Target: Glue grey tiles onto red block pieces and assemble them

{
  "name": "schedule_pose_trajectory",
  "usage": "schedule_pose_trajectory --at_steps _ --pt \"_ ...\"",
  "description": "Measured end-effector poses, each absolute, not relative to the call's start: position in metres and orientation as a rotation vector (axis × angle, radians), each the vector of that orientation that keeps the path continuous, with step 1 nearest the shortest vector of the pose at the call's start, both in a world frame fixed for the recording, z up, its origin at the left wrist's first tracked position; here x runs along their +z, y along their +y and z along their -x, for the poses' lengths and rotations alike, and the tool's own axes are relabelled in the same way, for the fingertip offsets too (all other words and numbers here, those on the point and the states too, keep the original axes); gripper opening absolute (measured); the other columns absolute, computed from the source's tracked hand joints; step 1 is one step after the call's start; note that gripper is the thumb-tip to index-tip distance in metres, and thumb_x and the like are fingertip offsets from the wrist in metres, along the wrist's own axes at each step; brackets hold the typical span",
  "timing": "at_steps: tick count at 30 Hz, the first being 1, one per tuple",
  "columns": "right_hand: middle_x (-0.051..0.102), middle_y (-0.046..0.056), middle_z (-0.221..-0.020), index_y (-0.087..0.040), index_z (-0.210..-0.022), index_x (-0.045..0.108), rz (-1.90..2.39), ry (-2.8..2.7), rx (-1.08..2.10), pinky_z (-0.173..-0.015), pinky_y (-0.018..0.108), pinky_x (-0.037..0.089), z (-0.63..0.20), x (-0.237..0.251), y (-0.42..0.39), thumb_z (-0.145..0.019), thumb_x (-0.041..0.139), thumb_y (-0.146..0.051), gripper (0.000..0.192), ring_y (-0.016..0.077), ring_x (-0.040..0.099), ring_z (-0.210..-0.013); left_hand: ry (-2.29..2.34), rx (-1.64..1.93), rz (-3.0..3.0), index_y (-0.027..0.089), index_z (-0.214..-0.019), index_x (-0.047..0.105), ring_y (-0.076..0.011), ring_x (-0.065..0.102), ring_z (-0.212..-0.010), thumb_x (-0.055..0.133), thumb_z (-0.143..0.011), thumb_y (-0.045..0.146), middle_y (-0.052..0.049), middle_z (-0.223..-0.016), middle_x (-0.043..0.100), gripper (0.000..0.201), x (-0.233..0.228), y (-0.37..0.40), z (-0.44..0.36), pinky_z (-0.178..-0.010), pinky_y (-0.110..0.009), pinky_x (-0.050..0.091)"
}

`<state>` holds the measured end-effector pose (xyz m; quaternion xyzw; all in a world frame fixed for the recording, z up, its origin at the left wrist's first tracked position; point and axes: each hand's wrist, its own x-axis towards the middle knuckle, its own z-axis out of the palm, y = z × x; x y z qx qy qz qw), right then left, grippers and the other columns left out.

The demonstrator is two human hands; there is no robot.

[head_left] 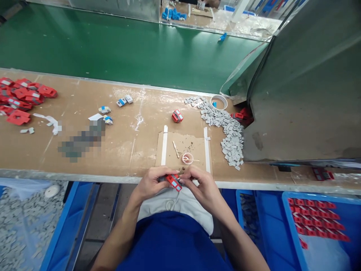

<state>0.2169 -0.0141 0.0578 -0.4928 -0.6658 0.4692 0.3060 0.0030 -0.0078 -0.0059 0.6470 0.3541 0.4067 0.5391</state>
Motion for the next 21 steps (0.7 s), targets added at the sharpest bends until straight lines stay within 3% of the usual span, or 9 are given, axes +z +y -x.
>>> schedule_pose_trajectory --at_steps 12,21 --pt "0.051 0.000 -0.074 -0.021 -0.075 0.053 1.430 -1.980 0.833 -0.060 0.025 0.036 -0.205 0.053 -0.035 -0.103 0.051 -0.016 0.028 0.0139 0.052 -0.063 0.880 0.955 -1.720 0.018 -0.116 0.077 -0.0203 0.075 -0.088 0.075 -0.091 0.017 -0.009 -0.098 0.081 0.024 -0.001 -0.009 -0.004 -0.081 -0.030 0.058" --pt "0.055 0.000 -0.075 -0.020 -0.082 0.062 1.381 -1.716 1.050 -0.062 0.025 0.042 -0.206 0.042 -0.036 -0.101 0.055 -0.020 0.020 0.0141 0.054 -0.066 0.916 1.004 -1.853 0.018 -0.114 0.076 -0.0204 0.074 -0.083 0.071 -0.095 0.024 -0.010 -0.093 0.081 0.020 -0.004 -0.010 -0.008 -0.077 -0.032 0.058"
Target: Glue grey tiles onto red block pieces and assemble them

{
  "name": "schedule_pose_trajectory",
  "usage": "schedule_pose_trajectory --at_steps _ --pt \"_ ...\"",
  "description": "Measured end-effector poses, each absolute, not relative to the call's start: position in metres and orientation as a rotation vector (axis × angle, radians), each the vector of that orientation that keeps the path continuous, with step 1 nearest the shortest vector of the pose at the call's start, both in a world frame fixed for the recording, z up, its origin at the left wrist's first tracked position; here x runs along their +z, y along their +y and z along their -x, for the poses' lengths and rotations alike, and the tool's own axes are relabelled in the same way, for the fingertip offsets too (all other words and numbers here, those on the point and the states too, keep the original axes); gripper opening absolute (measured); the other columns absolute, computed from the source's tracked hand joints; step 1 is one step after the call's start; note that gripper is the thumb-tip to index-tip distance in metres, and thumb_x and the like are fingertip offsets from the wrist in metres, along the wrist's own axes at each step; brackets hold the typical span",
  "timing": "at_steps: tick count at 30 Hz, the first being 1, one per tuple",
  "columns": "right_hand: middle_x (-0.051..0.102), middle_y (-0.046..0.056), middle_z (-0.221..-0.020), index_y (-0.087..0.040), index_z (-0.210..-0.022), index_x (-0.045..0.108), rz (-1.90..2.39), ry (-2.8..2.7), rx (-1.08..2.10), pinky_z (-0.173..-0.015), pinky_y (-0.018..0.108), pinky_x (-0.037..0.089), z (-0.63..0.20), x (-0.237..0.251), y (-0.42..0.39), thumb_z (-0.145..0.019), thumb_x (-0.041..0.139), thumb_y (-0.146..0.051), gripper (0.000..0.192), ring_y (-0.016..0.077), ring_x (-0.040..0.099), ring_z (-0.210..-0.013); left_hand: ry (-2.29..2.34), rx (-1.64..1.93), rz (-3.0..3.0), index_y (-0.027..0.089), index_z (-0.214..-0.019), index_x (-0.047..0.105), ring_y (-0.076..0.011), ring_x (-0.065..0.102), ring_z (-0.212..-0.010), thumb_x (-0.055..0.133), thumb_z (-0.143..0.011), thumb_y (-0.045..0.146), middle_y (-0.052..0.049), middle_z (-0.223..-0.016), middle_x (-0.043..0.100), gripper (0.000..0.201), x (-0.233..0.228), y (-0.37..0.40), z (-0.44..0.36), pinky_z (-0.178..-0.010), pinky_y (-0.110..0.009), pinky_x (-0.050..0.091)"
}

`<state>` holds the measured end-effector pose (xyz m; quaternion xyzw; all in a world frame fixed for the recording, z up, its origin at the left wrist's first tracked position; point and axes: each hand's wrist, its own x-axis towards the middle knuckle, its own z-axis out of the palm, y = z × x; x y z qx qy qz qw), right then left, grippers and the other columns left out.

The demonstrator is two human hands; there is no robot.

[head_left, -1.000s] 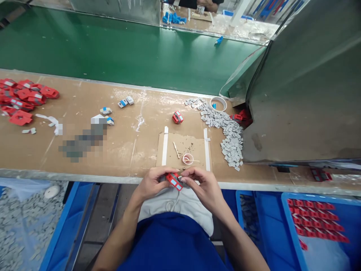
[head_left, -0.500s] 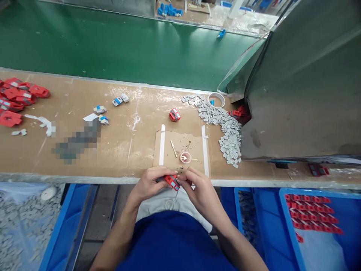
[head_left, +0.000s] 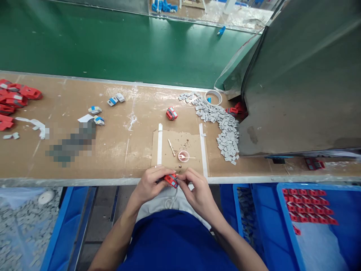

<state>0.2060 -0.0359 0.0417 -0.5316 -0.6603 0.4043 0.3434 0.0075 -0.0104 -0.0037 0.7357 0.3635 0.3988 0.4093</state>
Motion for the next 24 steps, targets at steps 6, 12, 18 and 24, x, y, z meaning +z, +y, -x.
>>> schedule_pose_trajectory --at_steps 6,12,18,24 --pt "0.061 0.003 -0.087 -0.019 -0.089 0.066 1.324 -1.443 1.519 -0.068 0.026 0.049 -0.215 0.034 -0.027 -0.097 0.064 -0.041 0.024 0.0151 0.059 -0.077 0.809 1.063 -1.940 0.018 -0.118 0.076 -0.0208 0.075 -0.085 0.071 -0.096 0.025 -0.012 -0.097 0.082 0.024 -0.004 -0.006 -0.007 -0.077 -0.032 0.058" --pt "0.053 -0.003 -0.071 -0.018 -0.081 0.061 1.310 -1.348 1.744 -0.058 0.024 0.037 -0.216 0.035 -0.026 -0.093 0.067 -0.053 0.037 0.0112 0.045 -0.063 0.724 1.095 -1.968 0.020 -0.123 0.074 -0.0193 0.075 -0.084 0.068 -0.098 0.022 -0.010 -0.096 0.082 0.026 -0.004 -0.005 -0.005 -0.076 -0.029 0.058" --pt "0.039 -0.008 -0.059 -0.019 -0.074 0.054 1.333 -1.223 1.940 -0.052 0.022 0.024 -0.213 0.030 -0.024 -0.083 0.077 -0.057 0.045 0.0088 0.031 -0.057 0.668 1.016 -2.076 0.018 -0.119 0.073 -0.0189 0.073 -0.080 0.060 -0.101 0.016 -0.010 -0.093 0.081 0.023 -0.003 -0.002 0.000 -0.072 -0.029 0.058" --pt "0.048 -0.005 -0.069 -0.018 -0.093 0.066 1.286 -1.322 1.710 -0.057 0.022 0.036 -0.218 0.035 -0.033 -0.094 0.068 -0.056 0.038 0.0105 0.042 -0.063 0.688 1.099 -2.075 0.021 -0.119 0.071 -0.0199 0.075 -0.083 0.064 -0.097 0.013 -0.010 -0.095 0.081 0.024 0.000 -0.006 -0.005 -0.076 -0.032 0.060"
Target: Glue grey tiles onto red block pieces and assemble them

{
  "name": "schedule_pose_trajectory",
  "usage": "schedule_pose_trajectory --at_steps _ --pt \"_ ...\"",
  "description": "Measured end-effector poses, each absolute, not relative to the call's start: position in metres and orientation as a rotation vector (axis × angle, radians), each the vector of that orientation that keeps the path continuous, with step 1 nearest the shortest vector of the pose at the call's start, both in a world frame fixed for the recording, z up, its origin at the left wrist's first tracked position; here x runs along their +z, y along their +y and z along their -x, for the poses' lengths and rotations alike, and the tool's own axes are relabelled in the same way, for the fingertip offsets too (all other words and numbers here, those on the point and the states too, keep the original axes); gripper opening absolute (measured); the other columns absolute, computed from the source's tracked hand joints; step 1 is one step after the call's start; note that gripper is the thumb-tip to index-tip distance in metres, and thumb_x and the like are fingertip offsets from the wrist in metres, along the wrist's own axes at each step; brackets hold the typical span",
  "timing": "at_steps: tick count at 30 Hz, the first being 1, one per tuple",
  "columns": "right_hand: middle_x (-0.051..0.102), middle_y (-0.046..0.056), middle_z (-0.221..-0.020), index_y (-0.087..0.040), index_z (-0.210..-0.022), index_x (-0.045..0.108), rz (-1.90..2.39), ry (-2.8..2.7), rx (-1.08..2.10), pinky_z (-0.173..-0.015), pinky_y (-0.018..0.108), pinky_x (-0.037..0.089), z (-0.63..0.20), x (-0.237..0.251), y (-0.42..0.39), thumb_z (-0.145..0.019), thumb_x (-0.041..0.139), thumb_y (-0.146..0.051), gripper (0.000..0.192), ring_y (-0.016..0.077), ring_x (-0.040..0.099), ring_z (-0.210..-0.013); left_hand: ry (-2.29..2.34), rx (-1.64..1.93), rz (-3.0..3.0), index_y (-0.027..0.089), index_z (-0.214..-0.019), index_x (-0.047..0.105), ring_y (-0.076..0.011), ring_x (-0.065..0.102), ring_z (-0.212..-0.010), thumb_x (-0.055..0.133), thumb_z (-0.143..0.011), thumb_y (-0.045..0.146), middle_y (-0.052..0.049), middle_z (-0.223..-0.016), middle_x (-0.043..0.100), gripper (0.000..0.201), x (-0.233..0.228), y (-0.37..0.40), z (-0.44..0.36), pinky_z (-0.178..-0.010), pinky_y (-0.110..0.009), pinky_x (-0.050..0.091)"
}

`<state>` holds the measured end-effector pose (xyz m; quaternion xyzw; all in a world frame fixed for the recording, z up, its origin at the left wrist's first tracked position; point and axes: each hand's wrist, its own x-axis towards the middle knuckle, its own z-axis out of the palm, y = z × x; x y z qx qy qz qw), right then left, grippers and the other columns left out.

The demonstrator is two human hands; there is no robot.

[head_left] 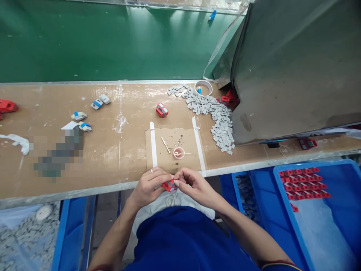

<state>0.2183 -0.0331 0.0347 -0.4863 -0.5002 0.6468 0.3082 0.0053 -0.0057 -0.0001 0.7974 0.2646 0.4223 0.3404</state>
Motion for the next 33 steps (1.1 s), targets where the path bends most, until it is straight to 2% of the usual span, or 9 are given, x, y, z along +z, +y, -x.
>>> schedule_pose_trajectory --at_steps 4,6,8,11,14,18,22,28,33 --pt "0.065 0.004 -0.097 -0.021 -0.116 0.065 1.225 -1.270 1.588 -0.077 0.028 0.053 -0.216 0.035 -0.043 -0.095 0.069 -0.053 0.038 0.0153 0.062 -0.086 0.814 1.232 -2.075 0.023 -0.123 0.066 -0.0229 0.077 -0.095 0.068 -0.092 0.010 -0.012 -0.103 0.082 0.033 0.002 -0.015 -0.011 -0.082 -0.035 0.062" --pt "0.066 0.008 -0.114 -0.022 -0.116 0.066 1.160 -1.248 1.577 -0.090 0.032 0.056 -0.213 0.034 -0.046 -0.095 0.069 -0.052 0.036 0.0187 0.067 -0.101 0.881 1.281 -2.089 0.024 -0.124 0.064 -0.0242 0.077 -0.100 0.070 -0.090 0.010 -0.011 -0.105 0.082 0.038 0.002 -0.020 -0.014 -0.084 -0.037 0.063" --pt "0.066 0.010 -0.122 -0.023 -0.117 0.066 1.112 -1.229 1.581 -0.095 0.034 0.057 -0.212 0.033 -0.048 -0.096 0.069 -0.051 0.036 0.0203 0.068 -0.108 0.903 1.318 -2.084 0.026 -0.126 0.062 -0.0248 0.076 -0.105 0.071 -0.090 0.010 -0.011 -0.108 0.082 0.041 0.002 -0.024 -0.016 -0.087 -0.039 0.063" --pt "0.068 0.010 -0.118 -0.022 -0.119 0.064 1.106 -1.208 1.571 -0.094 0.035 0.060 -0.214 0.030 -0.048 -0.096 0.069 -0.049 0.036 0.0196 0.071 -0.103 0.901 1.271 -2.083 0.024 -0.126 0.062 -0.0268 0.071 -0.118 0.072 -0.090 0.011 -0.014 -0.117 0.079 0.040 0.005 -0.027 -0.019 -0.097 -0.044 0.061" --pt "0.066 0.010 -0.117 -0.023 -0.120 0.065 1.154 -1.291 1.420 -0.093 0.035 0.061 -0.219 0.030 -0.048 -0.098 0.069 -0.042 0.029 0.0200 0.070 -0.105 0.927 1.159 -2.032 0.020 -0.123 0.066 -0.0290 0.068 -0.124 0.073 -0.092 0.017 -0.018 -0.125 0.075 0.032 0.012 -0.030 -0.023 -0.104 -0.048 0.058" --pt "0.064 0.009 -0.113 -0.025 -0.124 0.066 1.211 -1.455 1.267 -0.088 0.035 0.063 -0.222 0.032 -0.048 -0.100 0.066 -0.032 0.025 0.0205 0.069 -0.101 1.016 1.125 -1.812 0.020 -0.108 0.072 -0.0240 0.073 -0.112 0.064 -0.096 0.013 -0.014 -0.118 0.076 0.016 0.023 -0.033 -0.030 -0.094 -0.039 0.062" --pt "0.063 0.008 -0.109 -0.026 -0.129 0.063 1.225 -1.577 1.153 -0.086 0.036 0.063 -0.222 0.038 -0.045 -0.101 0.064 -0.028 0.028 0.0214 0.069 -0.097 1.058 1.126 -1.672 0.020 -0.101 0.075 -0.0227 0.076 -0.105 0.069 -0.094 0.015 -0.012 -0.112 0.077 0.010 0.026 -0.029 -0.032 -0.081 -0.031 0.065" --pt "0.059 0.007 -0.099 -0.021 -0.120 0.062 1.273 -1.868 1.046 -0.069 0.032 0.056 -0.221 0.050 -0.041 -0.102 0.058 -0.021 0.019 0.0191 0.064 -0.079 0.939 1.182 -1.626 0.020 -0.093 0.078 -0.0226 0.075 -0.100 0.074 -0.091 0.018 -0.010 -0.100 0.078 0.005 0.012 -0.023 -0.026 -0.087 -0.034 0.063" --pt "0.058 0.008 -0.102 -0.019 -0.114 0.062 1.278 -1.877 1.057 -0.070 0.032 0.054 -0.216 0.051 -0.039 -0.101 0.056 -0.019 0.014 0.0197 0.064 -0.080 0.969 1.163 -1.505 0.020 -0.095 0.077 -0.0225 0.075 -0.103 0.072 -0.093 0.021 -0.010 -0.102 0.078 0.005 0.011 -0.025 -0.023 -0.091 -0.034 0.061"
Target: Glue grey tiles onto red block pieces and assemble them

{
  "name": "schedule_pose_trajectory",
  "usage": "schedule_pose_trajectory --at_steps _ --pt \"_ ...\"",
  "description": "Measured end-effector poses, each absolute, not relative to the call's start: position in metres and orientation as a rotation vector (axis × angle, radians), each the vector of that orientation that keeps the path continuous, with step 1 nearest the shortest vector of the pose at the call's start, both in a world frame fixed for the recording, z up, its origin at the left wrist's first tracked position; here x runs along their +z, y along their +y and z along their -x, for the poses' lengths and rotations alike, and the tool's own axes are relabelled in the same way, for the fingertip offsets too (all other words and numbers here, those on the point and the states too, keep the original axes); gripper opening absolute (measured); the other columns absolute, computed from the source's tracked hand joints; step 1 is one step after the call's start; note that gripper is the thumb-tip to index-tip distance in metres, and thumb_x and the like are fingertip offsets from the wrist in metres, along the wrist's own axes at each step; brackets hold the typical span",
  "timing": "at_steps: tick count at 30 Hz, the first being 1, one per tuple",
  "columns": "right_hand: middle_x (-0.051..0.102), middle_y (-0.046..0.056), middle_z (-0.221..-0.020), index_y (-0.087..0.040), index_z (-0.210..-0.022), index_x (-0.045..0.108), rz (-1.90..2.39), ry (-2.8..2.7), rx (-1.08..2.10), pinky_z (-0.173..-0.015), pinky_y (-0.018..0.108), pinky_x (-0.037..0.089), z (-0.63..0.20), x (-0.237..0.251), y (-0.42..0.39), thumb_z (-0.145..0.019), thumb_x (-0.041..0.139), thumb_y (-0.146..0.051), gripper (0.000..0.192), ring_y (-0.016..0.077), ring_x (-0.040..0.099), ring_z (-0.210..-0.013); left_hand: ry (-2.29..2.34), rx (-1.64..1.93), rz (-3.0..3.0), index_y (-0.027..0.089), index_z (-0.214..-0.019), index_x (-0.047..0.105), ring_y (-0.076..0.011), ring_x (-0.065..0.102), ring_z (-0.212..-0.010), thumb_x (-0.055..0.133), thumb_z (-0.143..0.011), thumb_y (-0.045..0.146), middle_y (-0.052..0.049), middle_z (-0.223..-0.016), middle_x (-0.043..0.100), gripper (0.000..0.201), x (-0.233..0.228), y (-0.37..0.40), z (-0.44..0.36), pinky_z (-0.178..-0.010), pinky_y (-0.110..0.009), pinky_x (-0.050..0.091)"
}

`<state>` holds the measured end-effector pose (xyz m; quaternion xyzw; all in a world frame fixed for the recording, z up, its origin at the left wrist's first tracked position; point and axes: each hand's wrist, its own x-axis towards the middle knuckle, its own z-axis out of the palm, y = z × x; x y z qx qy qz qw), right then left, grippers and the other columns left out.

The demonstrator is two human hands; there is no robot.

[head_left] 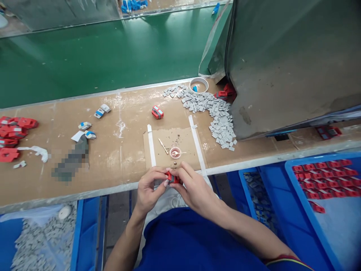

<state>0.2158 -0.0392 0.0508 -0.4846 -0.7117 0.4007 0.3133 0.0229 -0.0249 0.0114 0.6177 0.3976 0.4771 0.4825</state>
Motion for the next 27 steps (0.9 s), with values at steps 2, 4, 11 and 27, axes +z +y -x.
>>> schedule_pose_trajectory --at_steps 2,4,11,27 --pt "0.059 0.007 -0.101 -0.021 -0.113 0.063 1.249 -1.754 1.130 -0.073 0.032 0.056 -0.213 0.047 -0.039 -0.101 0.058 -0.023 0.013 0.0190 0.064 -0.082 0.997 1.113 -1.521 0.021 -0.096 0.075 -0.0220 0.074 -0.106 0.071 -0.094 0.020 -0.009 -0.104 0.077 0.005 0.016 -0.026 -0.021 -0.092 -0.033 0.061" --pt "0.060 0.007 -0.103 -0.022 -0.113 0.062 1.199 -1.522 1.256 -0.078 0.033 0.058 -0.210 0.041 -0.041 -0.100 0.063 -0.033 0.016 0.0189 0.067 -0.088 1.001 1.073 -1.550 0.022 -0.105 0.074 -0.0223 0.073 -0.111 0.071 -0.094 0.019 -0.010 -0.113 0.076 0.012 0.020 -0.028 -0.019 -0.095 -0.033 0.060" --pt "0.070 0.008 -0.112 -0.025 -0.118 0.058 1.053 -1.011 1.591 -0.093 0.036 0.059 -0.209 0.033 -0.050 -0.098 0.067 -0.048 0.032 0.0200 0.072 -0.103 0.985 1.074 -1.747 0.025 -0.135 0.064 -0.0234 0.071 -0.119 0.072 -0.095 0.024 -0.012 -0.127 0.074 0.040 0.019 -0.030 -0.019 -0.102 -0.035 0.058" --pt "0.066 0.005 -0.094 -0.023 -0.085 0.058 1.415 -1.460 0.827 -0.080 0.029 0.052 -0.304 0.067 -0.085 -0.106 0.053 -0.032 0.024 0.0185 0.066 -0.090 0.766 0.670 -2.506 0.024 -0.136 0.062 -0.0286 0.062 -0.134 0.048 -0.102 0.022 -0.014 -0.143 0.067 0.036 0.062 0.100 -0.031 -0.112 -0.046 0.052"
